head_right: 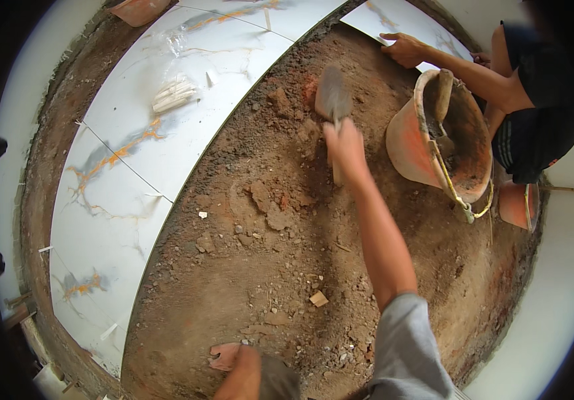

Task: The person uses a trowel to scrape and level the dirt floor, removing debris and smoothing the surface. They also set up a string line between wooden stakes to guide tile placement. A second person is visible in the background working with buckets.

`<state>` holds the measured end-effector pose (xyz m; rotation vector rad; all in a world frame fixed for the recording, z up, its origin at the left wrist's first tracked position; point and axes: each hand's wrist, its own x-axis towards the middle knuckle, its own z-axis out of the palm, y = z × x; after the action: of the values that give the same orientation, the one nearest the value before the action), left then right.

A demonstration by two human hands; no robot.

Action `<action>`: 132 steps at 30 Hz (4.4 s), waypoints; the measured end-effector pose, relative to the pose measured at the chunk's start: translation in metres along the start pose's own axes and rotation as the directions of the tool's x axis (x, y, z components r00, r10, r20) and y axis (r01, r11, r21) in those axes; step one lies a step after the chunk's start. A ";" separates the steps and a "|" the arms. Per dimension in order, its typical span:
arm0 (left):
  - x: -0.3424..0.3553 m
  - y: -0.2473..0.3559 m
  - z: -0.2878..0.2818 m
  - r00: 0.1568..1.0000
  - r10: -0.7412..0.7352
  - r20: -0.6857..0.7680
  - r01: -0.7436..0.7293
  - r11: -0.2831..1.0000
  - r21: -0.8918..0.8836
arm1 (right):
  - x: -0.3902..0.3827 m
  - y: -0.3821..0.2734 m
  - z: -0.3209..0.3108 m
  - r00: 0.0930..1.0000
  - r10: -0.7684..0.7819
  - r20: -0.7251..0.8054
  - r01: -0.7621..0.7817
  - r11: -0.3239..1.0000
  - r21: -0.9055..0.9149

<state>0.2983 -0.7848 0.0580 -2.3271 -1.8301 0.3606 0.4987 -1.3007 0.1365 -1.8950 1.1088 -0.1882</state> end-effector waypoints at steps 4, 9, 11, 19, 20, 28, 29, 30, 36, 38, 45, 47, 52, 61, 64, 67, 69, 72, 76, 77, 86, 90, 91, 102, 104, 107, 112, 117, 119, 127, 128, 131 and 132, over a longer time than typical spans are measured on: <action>-0.003 0.004 0.009 0.999 -0.020 0.034 0.020 1.000 0.003 | 0.119 -0.040 0.031 0.993 0.116 -0.038 -0.108 0.979 0.172; 0.003 -0.001 0.019 0.996 -0.044 0.080 0.039 0.998 0.055 | 0.119 -0.052 0.047 0.973 0.215 -0.085 -0.213 0.976 0.035; 0.005 -0.003 0.023 0.995 -0.085 0.052 0.084 0.996 0.018 | 0.096 -0.051 0.045 0.975 0.222 -0.020 -0.222 0.975 0.018; -0.003 0.000 0.012 0.986 -0.066 0.156 0.051 0.993 0.103 | -0.002 -0.055 0.054 0.984 0.093 0.150 -0.064 0.980 -0.187; -0.002 0.000 0.007 0.992 -0.075 0.097 0.072 0.997 0.040 | -0.017 -0.052 0.053 0.971 0.122 0.206 -0.100 0.988 -0.114; -0.009 0.003 -0.012 0.985 -0.052 0.166 0.033 0.993 0.116 | -0.101 0.004 0.047 0.932 -0.325 0.161 0.358 0.894 -0.271; -0.009 0.004 -0.012 0.992 -0.058 0.115 0.052 0.997 0.049 | -0.118 0.010 0.042 0.921 -0.293 0.257 0.372 0.857 -0.357; -0.009 0.006 -0.010 0.985 -0.054 0.164 0.033 0.992 0.125 | -0.137 0.015 0.035 0.894 -0.315 0.319 0.430 0.804 -0.410; -0.003 0.004 -0.001 0.974 -0.075 0.214 0.031 0.979 0.201 | -0.068 0.009 -0.012 0.990 -0.116 -0.074 0.104 0.983 -0.150; -0.005 0.005 0.001 0.984 -0.079 0.162 0.053 0.987 0.154 | 0.017 0.003 -0.028 0.986 -0.067 -0.152 0.056 0.996 -0.073; -0.014 0.011 -0.010 0.958 -0.104 0.267 0.031 0.963 0.266 | 0.111 0.023 -0.033 0.963 0.137 -0.232 -0.199 0.943 -0.265; -0.011 0.010 -0.013 0.967 -0.107 0.231 0.052 0.971 0.232 | 0.073 0.024 -0.032 0.982 0.073 -0.173 -0.109 0.972 -0.210; -0.001 -0.002 0.001 0.935 -0.119 0.333 0.015 0.954 0.299 | -0.051 0.038 0.004 0.996 0.094 0.005 -0.091 0.975 -0.203; 0.019 0.028 -0.018 0.912 -0.144 0.385 0.046 0.966 0.253 | -0.201 0.055 0.018 0.996 -0.086 0.018 0.087 0.942 -0.323; 0.023 0.043 -0.029 0.905 -0.197 0.376 0.080 0.949 0.305 | -0.110 -0.002 0.018 0.995 -0.091 0.039 0.094 0.992 -0.079; 0.020 0.054 -0.024 0.894 -0.211 0.395 0.091 0.949 0.301 | -0.015 -0.054 0.059 0.977 0.213 0.001 -0.208 0.952 0.223; 0.022 0.054 -0.018 0.890 -0.223 0.398 0.096 0.945 0.314 | 0.004 -0.062 0.087 0.979 0.202 -0.025 -0.197 0.972 0.126; 0.027 0.053 -0.013 0.889 -0.246 0.386 0.101 0.928 0.357 | -0.023 -0.052 0.109 0.984 0.178 0.011 -0.178 0.984 0.030; 0.026 0.053 -0.014 0.875 -0.263 0.407 0.086 0.911 0.404 | -0.081 -0.037 0.098 0.978 0.184 0.095 -0.188 0.981 0.040; 0.026 0.053 -0.016 0.884 -0.297 0.360 0.153 0.913 0.378 | -0.092 -0.036 0.095 0.979 0.173 0.111 -0.180 0.982 0.052; 0.050 0.078 -0.032 0.865 -0.278 0.418 0.058 0.883 0.466 | -0.233 0.028 0.065 0.943 -0.013 0.332 0.127 0.937 -0.326; 0.052 0.092 -0.044 0.649 -0.052 0.759 -0.737 0.206 0.644 | -0.221 0.027 0.057 0.930 0.240 0.279 -0.156 0.943 -0.294; 0.051 0.094 -0.049 0.546 -0.031 0.837 -0.837 0.017 0.547 | -0.192 0.017 0.060 0.990 0.059 0.126 -0.032 0.978 -0.207; 0.067 0.075 -0.001 0.846 -0.404 0.348 0.245 0.874 0.419 | -0.022 -0.053 0.113 0.999 -0.041 0.005 0.040 0.944 -0.328; 0.073 0.071 0.014 0.834 -0.439 0.335 0.289 0.864 0.413 | -0.055 -0.049 0.111 0.997 -0.048 0.062 0.066 0.937 -0.343; 0.077 0.072 0.021 0.825 -0.232 0.515 -0.142 0.797 0.587 | -0.122 -0.037 0.122 0.959 0.097 0.266 -0.020 0.961 -0.275; 0.074 0.079 0.012 0.733 -0.063 0.678 -0.539 0.555 0.634 | -0.259 -0.012 0.140 0.925 0.049 0.377 0.086 0.939 -0.333; 0.075 0.080 0.010 0.677 -0.034 0.735 -0.641 0.464 0.612 | -0.269 -0.014 0.101 0.938 0.051 0.343 0.062 0.949 -0.309; 0.076 0.079 0.010 0.670 -0.035 0.741 -0.652 0.448 0.611 | -0.199 -0.024 0.091 0.987 -0.135 0.090 0.152 0.963 -0.221; 0.077 0.080 0.006 0.653 -0.038 0.756 -0.688 0.388 0.613 | -0.056 -0.039 0.108 0.999 0.042 -0.007 -0.043 0.969 -0.244; 0.077 0.080 0.006 0.666 -0.101 0.739 -0.680 0.325 0.657 | -0.069 -0.039 0.107 0.996 0.082 0.041 -0.072 0.977 -0.201; 0.077 0.083 0.005 0.645 -0.032 0.764 -0.703 0.368 0.609 | -0.112 -0.034 0.095 0.991 0.079 0.108 -0.062 0.987 -0.149; 0.077 0.084 0.005 0.646 -0.025 0.763 -0.707 0.356 0.611 | -0.127 -0.029 0.093 0.979 0.116 0.166 -0.085 0.980 -0.181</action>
<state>0.3929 -0.7302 0.0233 -1.7576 -0.6704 1.9356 0.4912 -1.1410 0.1413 -1.9591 1.1269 0.1352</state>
